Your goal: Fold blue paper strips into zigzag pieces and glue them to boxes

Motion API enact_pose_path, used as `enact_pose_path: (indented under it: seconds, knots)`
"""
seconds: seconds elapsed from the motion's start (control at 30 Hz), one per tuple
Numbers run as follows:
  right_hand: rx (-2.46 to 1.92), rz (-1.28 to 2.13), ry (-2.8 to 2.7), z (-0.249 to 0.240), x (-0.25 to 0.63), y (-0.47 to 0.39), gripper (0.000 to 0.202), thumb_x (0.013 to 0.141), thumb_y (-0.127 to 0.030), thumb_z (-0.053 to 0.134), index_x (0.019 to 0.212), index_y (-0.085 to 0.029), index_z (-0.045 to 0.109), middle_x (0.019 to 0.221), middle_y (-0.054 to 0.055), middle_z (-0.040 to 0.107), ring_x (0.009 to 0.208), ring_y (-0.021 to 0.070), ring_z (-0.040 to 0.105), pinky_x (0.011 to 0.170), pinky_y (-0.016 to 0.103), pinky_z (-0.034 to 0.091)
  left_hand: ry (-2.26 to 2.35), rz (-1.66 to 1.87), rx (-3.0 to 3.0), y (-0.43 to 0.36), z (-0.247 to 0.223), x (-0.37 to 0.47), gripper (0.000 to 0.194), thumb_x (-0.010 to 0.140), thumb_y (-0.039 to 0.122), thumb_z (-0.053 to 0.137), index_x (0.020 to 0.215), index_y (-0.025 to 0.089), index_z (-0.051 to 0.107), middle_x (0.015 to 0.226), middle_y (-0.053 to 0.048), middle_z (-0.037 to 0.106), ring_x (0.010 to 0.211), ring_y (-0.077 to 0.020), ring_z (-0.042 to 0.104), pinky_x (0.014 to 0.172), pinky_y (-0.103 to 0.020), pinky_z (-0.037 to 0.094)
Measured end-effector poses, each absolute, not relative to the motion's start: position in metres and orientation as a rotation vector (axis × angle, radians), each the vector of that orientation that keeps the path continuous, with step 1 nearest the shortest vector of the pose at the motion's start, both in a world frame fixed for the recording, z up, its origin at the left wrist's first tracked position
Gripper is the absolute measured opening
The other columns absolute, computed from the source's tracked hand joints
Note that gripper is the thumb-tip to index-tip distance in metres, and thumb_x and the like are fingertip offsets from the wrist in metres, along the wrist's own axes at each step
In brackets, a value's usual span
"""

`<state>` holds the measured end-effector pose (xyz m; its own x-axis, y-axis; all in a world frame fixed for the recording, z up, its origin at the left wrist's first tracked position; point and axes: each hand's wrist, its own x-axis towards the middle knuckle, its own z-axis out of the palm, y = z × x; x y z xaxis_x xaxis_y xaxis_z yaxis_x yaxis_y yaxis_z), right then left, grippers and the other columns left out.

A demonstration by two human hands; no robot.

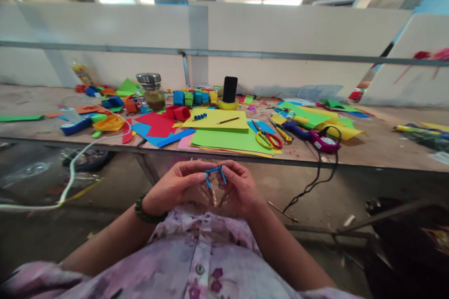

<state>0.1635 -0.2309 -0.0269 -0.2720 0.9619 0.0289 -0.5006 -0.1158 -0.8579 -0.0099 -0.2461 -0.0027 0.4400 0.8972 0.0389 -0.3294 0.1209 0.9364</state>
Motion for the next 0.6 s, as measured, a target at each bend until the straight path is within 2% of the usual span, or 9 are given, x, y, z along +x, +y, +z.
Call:
enact_pose_path:
  seconds: [0.17, 0.33, 0.47, 0.53, 0.6]
  knots:
    - [-0.738, 1.546, -1.017, -0.028, 0.164, -0.232, 0.024, 0.065, -0.037, 0.077, 0.081, -0.022, 0.07, 0.065, -0.003, 0.06, 0.057, 0.0085, 0.053, 0.048, 0.018, 0.042, 0.61, 0.975, 0.933, -0.246, -0.006, -0.007, 0.033, 0.072, 0.026, 0.073, 0.104, 0.017, 0.071, 0.098, -0.007, 0.07, 0.075, -0.0113, 0.063, 0.072, -0.022, 0.048]
    - [-0.855, 1.374, -1.077, -0.028, 0.167, -0.228, 0.026, 0.069, -0.038, 0.074, 0.086, -0.02, 0.068, 0.064, -0.002, 0.059, 0.053, 0.0081, 0.051, 0.046, 0.018, 0.041, 0.599, 1.002, 0.628, -0.247, -0.008, 0.0, 0.033, 0.074, 0.02, 0.072, 0.107, 0.017, 0.069, 0.079, -0.002, 0.066, 0.057, -0.004, 0.056, 0.057, -0.015, 0.046]
    - [-0.949, 0.743, -1.189, -0.025, 0.174, -0.243, 0.014, 0.083, -0.029, 0.061, 0.094, -0.022, 0.066, 0.055, -0.005, 0.052, 0.047, 0.0072, 0.046, 0.043, 0.018, 0.036, 0.588, 1.072, 0.435, -0.246, -0.012, 0.003, 0.032, 0.081, 0.013, 0.064, 0.112, 0.022, 0.066, 0.065, 0.003, 0.056, 0.055, -0.0037, 0.055, 0.053, -0.015, 0.045]
    - [-0.94, 0.415, -1.498, -0.019, 0.175, -0.258, 0.017, 0.085, -0.02, 0.058, 0.099, -0.023, 0.066, 0.057, -0.004, 0.056, 0.047, 0.0084, 0.049, 0.045, 0.02, 0.039, 0.582, 1.105, 0.384, -0.246, -0.013, 0.004, 0.031, 0.084, 0.012, 0.059, 0.112, 0.022, 0.065, 0.064, 0.003, 0.053, 0.055, -0.0041, 0.055, 0.053, -0.015, 0.045]
    - [-0.785, 0.224, -1.883, -0.013, 0.173, -0.27, 0.024, 0.083, -0.014, 0.058, 0.103, -0.024, 0.065, 0.061, -0.002, 0.062, 0.049, 0.0101, 0.054, 0.049, 0.022, 0.043, 0.577, 1.132, 0.359, -0.247, -0.011, 0.005, 0.028, 0.086, 0.012, 0.055, 0.11, 0.021, 0.066, 0.065, 0.003, 0.054, 0.055, -0.0043, 0.055, 0.053, -0.015, 0.044]
